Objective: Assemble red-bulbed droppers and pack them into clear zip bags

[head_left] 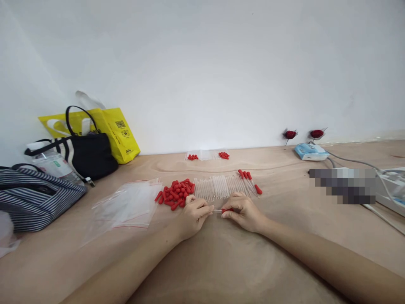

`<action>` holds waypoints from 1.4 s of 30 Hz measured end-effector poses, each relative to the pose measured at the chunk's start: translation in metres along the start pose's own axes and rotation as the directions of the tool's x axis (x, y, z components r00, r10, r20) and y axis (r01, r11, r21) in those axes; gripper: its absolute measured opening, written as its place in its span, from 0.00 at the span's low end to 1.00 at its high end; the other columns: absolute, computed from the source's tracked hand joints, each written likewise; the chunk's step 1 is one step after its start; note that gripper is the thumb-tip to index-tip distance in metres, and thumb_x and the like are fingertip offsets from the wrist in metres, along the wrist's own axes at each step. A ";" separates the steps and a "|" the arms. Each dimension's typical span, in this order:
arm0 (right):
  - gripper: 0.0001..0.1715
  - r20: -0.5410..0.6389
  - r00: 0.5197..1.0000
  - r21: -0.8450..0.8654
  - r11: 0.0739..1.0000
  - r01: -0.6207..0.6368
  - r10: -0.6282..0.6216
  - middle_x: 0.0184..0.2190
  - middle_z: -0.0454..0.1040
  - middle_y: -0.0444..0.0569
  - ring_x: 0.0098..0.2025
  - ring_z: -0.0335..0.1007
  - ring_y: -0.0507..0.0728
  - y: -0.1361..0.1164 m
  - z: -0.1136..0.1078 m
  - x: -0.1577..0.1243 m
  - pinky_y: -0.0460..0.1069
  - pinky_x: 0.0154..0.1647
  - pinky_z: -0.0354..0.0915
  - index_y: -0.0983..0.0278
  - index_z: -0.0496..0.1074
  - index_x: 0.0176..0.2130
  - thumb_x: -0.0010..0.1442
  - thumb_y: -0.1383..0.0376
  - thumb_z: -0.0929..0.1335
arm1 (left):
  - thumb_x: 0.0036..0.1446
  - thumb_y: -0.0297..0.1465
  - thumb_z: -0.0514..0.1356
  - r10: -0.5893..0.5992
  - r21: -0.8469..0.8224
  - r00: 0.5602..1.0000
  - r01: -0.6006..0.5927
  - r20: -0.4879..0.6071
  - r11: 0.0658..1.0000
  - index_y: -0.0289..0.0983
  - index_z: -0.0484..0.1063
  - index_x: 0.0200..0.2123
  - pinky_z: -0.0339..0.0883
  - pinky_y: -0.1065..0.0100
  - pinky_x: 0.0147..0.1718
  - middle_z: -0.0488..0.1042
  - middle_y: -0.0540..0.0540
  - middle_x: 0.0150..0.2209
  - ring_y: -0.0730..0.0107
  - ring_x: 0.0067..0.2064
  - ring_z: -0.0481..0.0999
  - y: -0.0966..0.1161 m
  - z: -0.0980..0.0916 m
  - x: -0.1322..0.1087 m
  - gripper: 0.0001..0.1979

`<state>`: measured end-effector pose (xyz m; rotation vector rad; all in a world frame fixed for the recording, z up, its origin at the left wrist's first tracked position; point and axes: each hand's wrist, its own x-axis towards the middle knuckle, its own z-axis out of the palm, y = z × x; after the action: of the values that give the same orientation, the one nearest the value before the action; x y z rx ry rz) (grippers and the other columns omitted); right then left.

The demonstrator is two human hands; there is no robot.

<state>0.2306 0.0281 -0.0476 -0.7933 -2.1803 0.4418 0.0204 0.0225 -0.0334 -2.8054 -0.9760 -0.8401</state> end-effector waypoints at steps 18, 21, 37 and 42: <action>0.07 0.000 0.999 -0.153 0.987 0.045 -0.045 0.21 0.68 0.45 0.29 0.61 0.53 -0.004 0.001 -0.002 0.50 0.34 0.54 0.64 0.67 0.26 0.55 0.64 0.65 | 0.57 0.24 0.50 0.040 0.031 0.994 -0.037 -0.106 0.999 0.37 0.71 0.31 0.49 0.64 0.36 0.69 0.51 0.23 0.75 0.26 0.65 0.010 0.010 0.005 0.10; 0.08 0.004 1.000 -0.165 0.986 0.030 -0.030 0.22 0.68 0.45 0.29 0.61 0.53 -0.003 0.001 -0.001 0.49 0.34 0.54 0.64 0.68 0.26 0.55 0.64 0.65 | 0.57 0.24 0.50 0.030 0.036 0.994 -0.026 -0.101 0.999 0.37 0.71 0.30 0.49 0.63 0.37 0.69 0.51 0.23 0.75 0.26 0.66 0.012 0.010 0.007 0.10; 0.07 0.035 0.989 -0.042 0.989 -0.143 0.144 0.26 0.72 0.45 0.32 0.62 0.54 -0.001 -0.013 -0.003 0.50 0.37 0.56 0.61 0.72 0.32 0.53 0.61 0.67 | 0.58 0.29 0.52 -0.006 0.034 0.986 0.012 -0.169 0.999 0.37 0.72 0.32 0.52 0.64 0.36 0.73 0.51 0.25 0.74 0.26 0.68 0.005 0.005 0.005 0.09; 0.07 -0.009 0.974 -0.045 0.973 -0.227 0.227 0.24 0.71 0.44 0.31 0.63 0.54 -0.007 -0.009 0.000 0.52 0.38 0.55 0.61 0.72 0.28 0.55 0.63 0.65 | 0.58 0.28 0.51 0.027 0.069 0.979 -0.014 -0.200 0.998 0.36 0.72 0.29 0.52 0.64 0.37 0.69 0.52 0.20 0.75 0.24 0.66 0.010 0.006 0.004 0.10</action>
<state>0.2348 0.0236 -0.0384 -1.0739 -2.1105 0.5054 0.0317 0.0177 -0.0349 -2.6073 -0.9240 -1.0434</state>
